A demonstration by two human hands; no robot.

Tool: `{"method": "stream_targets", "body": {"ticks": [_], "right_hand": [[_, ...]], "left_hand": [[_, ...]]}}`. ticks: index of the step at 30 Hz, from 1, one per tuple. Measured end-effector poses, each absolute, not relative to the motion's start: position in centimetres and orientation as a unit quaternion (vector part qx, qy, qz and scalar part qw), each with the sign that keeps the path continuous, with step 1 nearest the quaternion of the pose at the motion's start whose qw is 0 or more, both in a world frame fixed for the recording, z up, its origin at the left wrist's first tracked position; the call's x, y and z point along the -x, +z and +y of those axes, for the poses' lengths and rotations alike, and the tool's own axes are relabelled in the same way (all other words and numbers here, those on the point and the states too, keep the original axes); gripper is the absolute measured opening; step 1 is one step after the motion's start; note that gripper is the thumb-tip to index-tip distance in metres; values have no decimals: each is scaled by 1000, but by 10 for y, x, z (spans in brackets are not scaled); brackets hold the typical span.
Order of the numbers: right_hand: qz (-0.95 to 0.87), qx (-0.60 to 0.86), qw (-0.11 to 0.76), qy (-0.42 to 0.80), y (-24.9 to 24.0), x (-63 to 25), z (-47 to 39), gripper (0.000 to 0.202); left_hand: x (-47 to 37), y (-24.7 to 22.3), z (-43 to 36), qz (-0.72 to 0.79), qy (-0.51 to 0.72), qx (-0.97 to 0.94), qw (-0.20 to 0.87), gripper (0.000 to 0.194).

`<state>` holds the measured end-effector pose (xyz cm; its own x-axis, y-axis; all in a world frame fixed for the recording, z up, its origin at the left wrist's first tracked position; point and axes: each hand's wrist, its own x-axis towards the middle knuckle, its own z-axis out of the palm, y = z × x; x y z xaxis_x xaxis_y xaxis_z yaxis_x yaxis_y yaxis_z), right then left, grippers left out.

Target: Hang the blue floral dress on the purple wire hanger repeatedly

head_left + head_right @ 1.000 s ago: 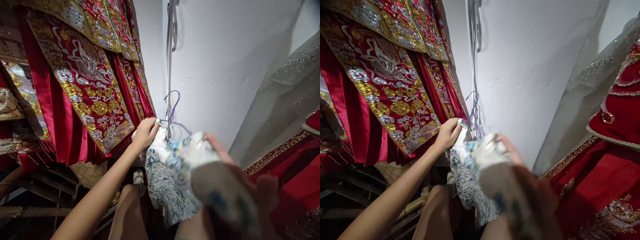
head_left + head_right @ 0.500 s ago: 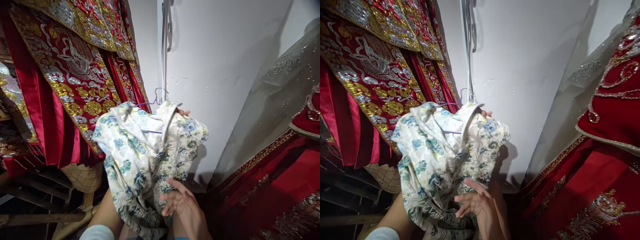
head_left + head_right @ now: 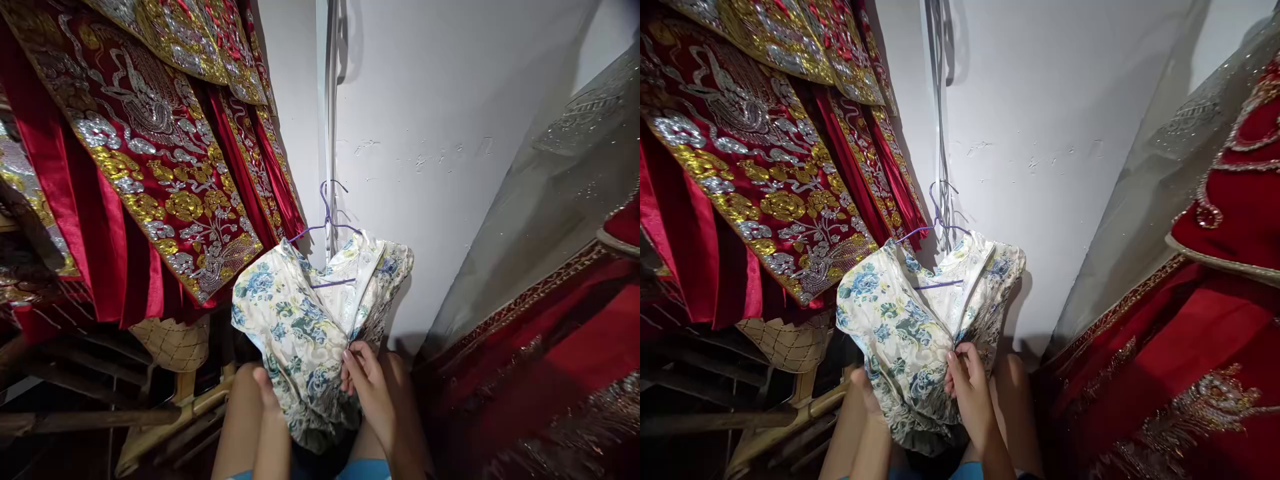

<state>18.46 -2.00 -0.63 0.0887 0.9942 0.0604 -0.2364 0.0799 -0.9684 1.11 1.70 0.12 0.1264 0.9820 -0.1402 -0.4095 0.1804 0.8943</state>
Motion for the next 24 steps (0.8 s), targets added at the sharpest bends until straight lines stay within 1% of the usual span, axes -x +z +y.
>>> {"method": "stream_targets", "body": {"ticks": [1, 2, 3, 6, 9, 14, 19, 21, 22, 23, 24], "right_hand": [[-454, 442, 583, 508, -8, -183, -19, 35], [-471, 444, 576, 499, -9, -182, -18, 38], [-481, 445, 572, 493, -9, -182, -17, 40], [-487, 447, 576, 481, -8, -184, -12, 41], [-507, 435, 569, 480, -5, -192, -7, 39], [-528, 423, 550, 489, 1, -200, -5, 39], [-495, 415, 558, 521, 8, -189, -8, 35], [-496, 419, 557, 517, 13, -186, -11, 33], [-504, 424, 552, 511, 15, -184, -13, 33], [-515, 428, 545, 505, 16, -183, -15, 34], [-522, 430, 541, 501, 16, -181, -17, 34]], "left_hand": [[-11, -3, 13, 387, 515, -352, 679, 78], [-11, -6, 10, 380, 499, -345, 699, 84], [-12, -8, 7, 374, 484, -338, 715, 84], [-18, -9, 4, 370, 484, -320, 726, 71], [-21, -7, 2, 364, 509, -311, 716, 69], [-12, -3, -6, 383, 501, -320, 708, 69], [-4, -5, -4, 434, 506, -308, 679, 56], [-3, -13, 3, 456, 561, -304, 620, 50], [-2, -19, 8, 477, 612, -297, 557, 46], [-2, -26, 12, 504, 668, -287, 466, 43], [-1, -33, 16, 529, 720, -277, 353, 41]]}}
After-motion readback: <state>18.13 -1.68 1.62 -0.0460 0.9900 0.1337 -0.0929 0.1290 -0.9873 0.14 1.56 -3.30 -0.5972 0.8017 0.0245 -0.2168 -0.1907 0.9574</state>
